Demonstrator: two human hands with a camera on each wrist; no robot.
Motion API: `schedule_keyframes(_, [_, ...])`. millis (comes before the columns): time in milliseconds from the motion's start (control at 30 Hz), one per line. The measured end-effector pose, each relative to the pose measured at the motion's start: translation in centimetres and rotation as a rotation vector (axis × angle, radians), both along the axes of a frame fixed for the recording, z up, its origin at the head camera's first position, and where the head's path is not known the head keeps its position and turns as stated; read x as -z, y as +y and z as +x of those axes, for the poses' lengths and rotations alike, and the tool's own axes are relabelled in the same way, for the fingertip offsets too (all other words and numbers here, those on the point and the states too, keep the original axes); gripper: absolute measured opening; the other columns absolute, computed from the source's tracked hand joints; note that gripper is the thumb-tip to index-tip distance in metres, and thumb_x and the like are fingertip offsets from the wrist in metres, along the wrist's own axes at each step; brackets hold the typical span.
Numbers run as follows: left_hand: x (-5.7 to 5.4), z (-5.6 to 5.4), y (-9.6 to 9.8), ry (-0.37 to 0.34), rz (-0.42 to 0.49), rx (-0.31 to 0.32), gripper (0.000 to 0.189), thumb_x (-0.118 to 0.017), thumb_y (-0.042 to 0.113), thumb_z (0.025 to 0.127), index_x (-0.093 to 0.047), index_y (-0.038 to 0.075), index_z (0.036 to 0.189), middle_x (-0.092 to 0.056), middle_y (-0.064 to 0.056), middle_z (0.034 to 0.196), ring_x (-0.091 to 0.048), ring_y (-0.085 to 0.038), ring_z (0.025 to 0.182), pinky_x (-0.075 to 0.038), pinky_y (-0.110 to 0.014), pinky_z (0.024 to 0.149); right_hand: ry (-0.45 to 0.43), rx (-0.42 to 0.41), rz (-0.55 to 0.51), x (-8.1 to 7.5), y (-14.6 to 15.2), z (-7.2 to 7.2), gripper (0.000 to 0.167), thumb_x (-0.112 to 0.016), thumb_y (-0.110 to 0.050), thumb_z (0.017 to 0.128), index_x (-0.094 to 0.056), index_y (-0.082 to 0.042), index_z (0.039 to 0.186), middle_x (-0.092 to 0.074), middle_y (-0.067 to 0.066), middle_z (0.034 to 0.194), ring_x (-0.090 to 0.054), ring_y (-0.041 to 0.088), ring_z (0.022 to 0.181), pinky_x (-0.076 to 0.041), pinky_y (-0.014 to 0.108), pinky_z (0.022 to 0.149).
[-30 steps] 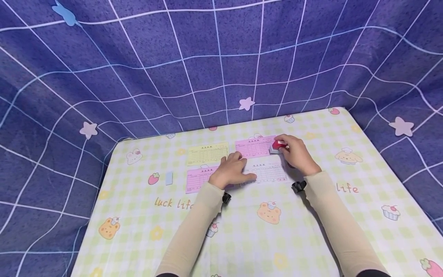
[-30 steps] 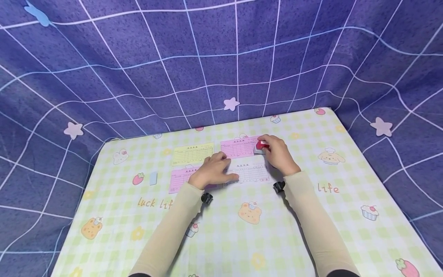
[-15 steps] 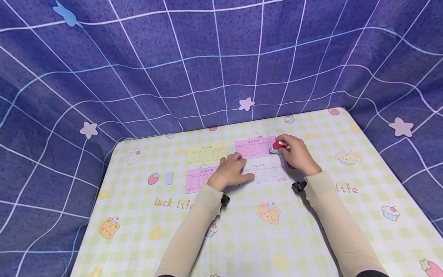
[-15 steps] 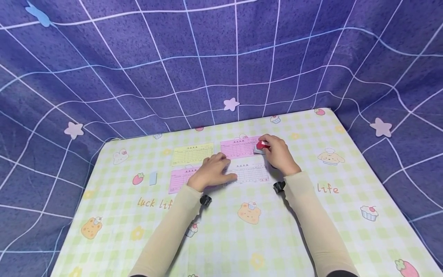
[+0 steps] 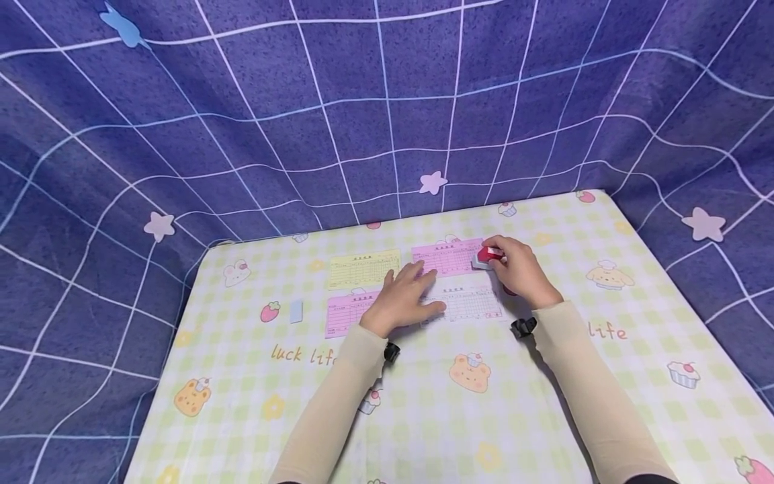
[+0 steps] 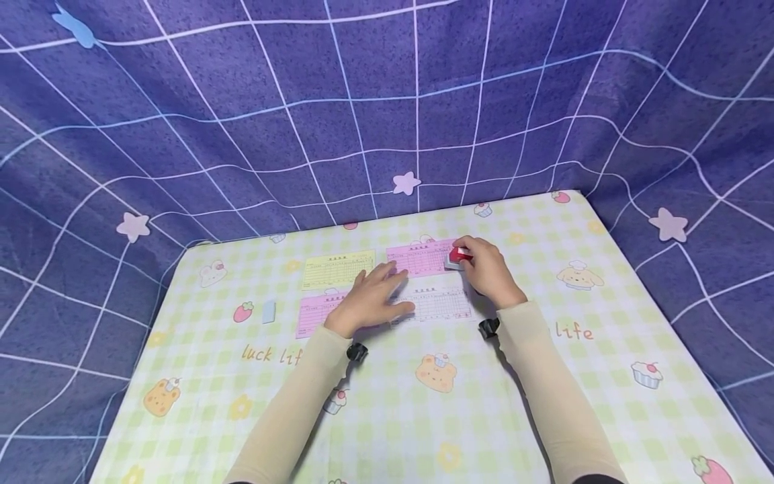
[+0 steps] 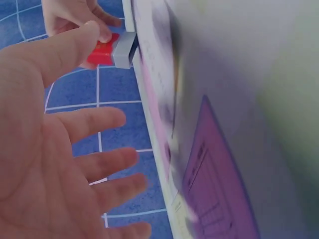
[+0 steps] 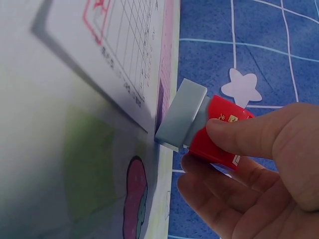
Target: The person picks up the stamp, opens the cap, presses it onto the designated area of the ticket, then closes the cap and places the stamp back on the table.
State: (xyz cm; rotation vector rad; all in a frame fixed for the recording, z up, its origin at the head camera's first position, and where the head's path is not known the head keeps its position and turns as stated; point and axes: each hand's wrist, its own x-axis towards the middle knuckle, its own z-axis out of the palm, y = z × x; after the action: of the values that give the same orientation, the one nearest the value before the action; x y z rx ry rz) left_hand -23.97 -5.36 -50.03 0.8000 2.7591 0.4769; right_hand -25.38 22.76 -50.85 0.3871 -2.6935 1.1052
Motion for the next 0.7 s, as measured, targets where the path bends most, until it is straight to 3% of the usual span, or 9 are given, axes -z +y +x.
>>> schedule_keyframes(133, [-0.2, 0.2, -1.2, -0.022, 0.031, -0.037, 0.087, -0.058, 0.064, 0.101, -0.034, 0.013, 0.166, -0.016, -0.015, 0.175, -0.011, -0.04, 0.161, -0.004, -0.067, 0.126, 0.008, 0.0, 0.002, 0.0, 0.0, 0.1, 0.032, -0.066, 0.013, 0.093, -0.066, 0.005, 0.124, -0.069, 0.028, 0.118, -0.065, 0.043, 0.106, -0.053, 0.059, 0.092])
schedule_keyframes(333, [-0.2, -0.1, -4.5, -0.063, 0.015, -0.14, 0.093, -0.052, 0.069, 0.1, -0.026, 0.011, 0.168, -0.009, -0.017, 0.176, -0.005, -0.042, 0.162, 0.002, -0.066, 0.126, 0.005, -0.004, -0.005, 0.1, 0.1, 0.1, 0.034, -0.065, 0.015, 0.092, -0.067, 0.005, 0.124, -0.069, 0.029, 0.119, -0.065, 0.043, 0.106, -0.054, 0.059, 0.092])
schedule_keyframes(700, [0.1, -0.4, -9.5, -0.086, -0.049, -0.288, 0.104, -0.051, 0.072, 0.099, -0.02, -0.001, 0.167, -0.008, -0.023, 0.175, -0.006, -0.044, 0.161, -0.001, -0.069, 0.125, -0.004, 0.0, 0.006, 0.1, 0.1, 0.0, 0.033, -0.066, 0.012, 0.094, -0.067, 0.004, 0.125, -0.069, 0.027, 0.117, -0.065, 0.041, 0.103, -0.054, 0.057, 0.09])
